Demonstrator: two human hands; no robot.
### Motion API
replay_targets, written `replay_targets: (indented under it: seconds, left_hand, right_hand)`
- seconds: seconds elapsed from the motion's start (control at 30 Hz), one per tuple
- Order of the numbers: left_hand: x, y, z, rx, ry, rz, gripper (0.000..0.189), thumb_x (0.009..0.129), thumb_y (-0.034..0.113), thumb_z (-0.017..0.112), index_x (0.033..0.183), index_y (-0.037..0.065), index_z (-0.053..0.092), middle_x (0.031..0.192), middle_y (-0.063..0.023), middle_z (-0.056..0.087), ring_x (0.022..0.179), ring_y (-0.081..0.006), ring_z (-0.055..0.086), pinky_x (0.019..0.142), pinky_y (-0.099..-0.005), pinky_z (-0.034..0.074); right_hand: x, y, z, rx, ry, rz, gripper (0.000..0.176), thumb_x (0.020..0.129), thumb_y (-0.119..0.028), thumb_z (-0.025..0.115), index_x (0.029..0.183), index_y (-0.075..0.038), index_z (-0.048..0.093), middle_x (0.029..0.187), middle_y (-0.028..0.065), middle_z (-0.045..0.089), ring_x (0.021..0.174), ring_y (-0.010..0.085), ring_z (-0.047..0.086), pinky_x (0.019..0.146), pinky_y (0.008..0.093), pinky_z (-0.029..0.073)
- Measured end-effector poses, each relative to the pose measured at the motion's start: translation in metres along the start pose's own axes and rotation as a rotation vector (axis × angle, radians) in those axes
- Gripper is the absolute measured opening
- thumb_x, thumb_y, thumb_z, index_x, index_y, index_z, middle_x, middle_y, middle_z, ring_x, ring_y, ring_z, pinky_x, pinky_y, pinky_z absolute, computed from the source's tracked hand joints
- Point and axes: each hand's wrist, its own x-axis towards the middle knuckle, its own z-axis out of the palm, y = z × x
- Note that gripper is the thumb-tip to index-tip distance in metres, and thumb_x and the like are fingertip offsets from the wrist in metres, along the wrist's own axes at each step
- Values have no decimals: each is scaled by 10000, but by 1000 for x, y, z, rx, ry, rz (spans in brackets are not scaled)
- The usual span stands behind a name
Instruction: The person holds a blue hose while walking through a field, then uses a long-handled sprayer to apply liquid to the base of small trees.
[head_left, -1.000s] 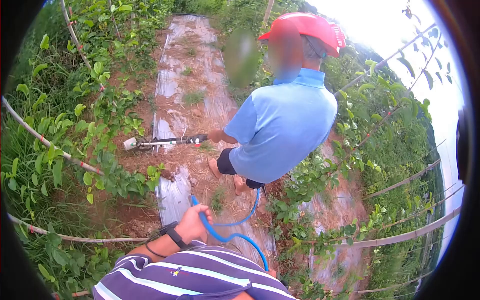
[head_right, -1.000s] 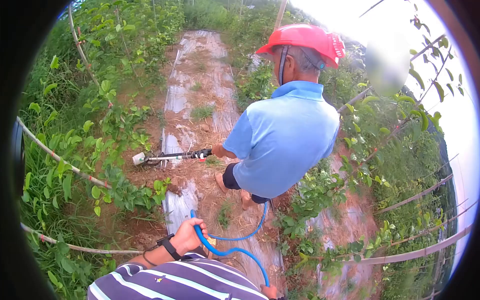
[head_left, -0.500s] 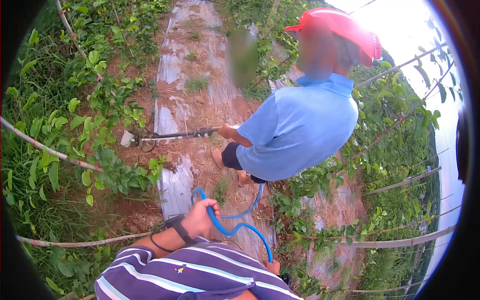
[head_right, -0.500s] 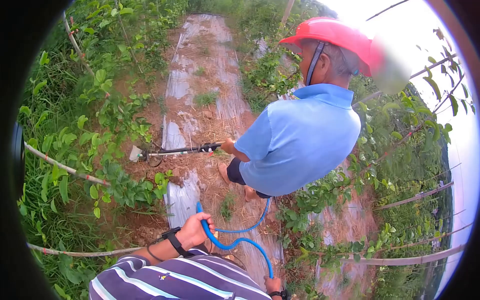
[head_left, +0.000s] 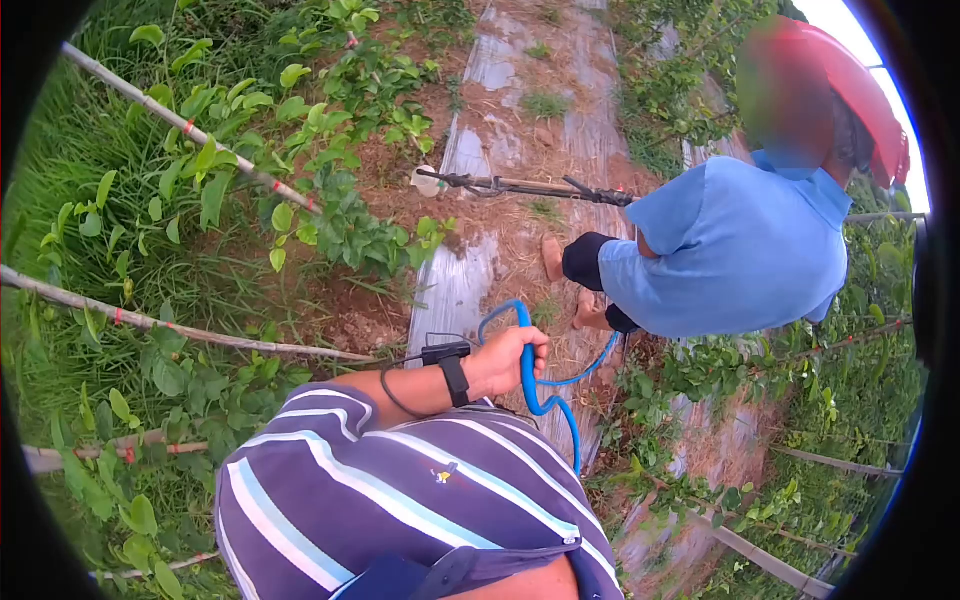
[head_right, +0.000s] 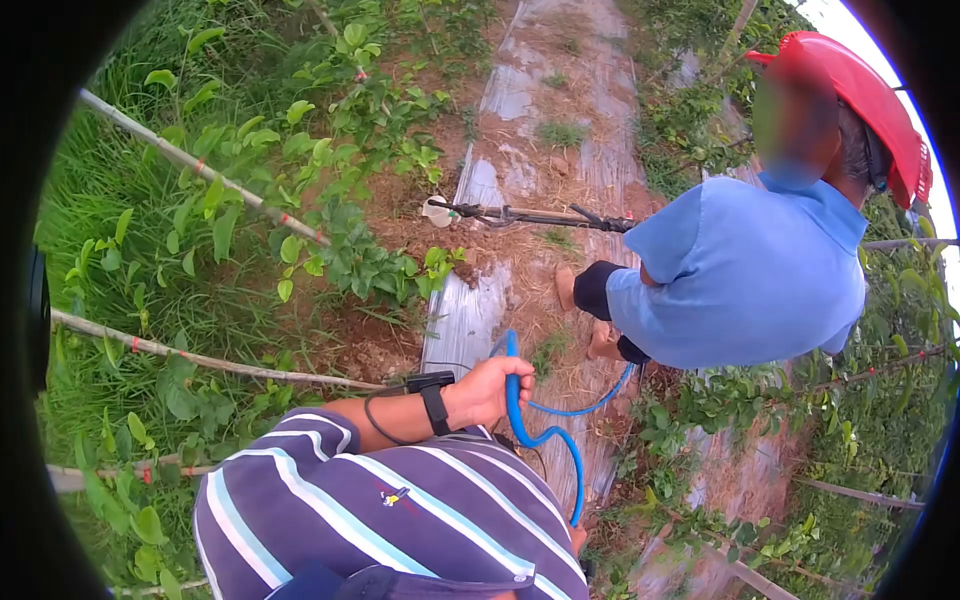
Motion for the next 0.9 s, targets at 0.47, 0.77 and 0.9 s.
replay_targets:
  seconds: [0.47,0.77,0.9]
  left_hand:
    - [-28,-19,-9,6,-15,35,151,862,178,545,757,70,550,705,-47,569,631,-181,538,624,-332,449]
    - [-37,12,-3,-66,-121,60,132,869,177,543,778,87,509,738,-31,539,683,-182,501,664,-337,432]
    - [-48,52,24,-65,-133,95,133,871,177,544,780,85,513,728,-25,529,682,-178,501,660,-334,426]
  right_hand:
    - [8,-1,8,46,-27,-38,307,698,-252,701,754,48,666,617,167,633,602,244,639,602,387,483]
    - [1,25,25,64,16,-21,291,697,-237,703,792,38,685,660,172,653,645,246,653,644,380,488]
    - [-31,-32,-3,127,-11,-76,221,727,-183,686,803,25,682,624,117,628,578,216,610,584,348,475]
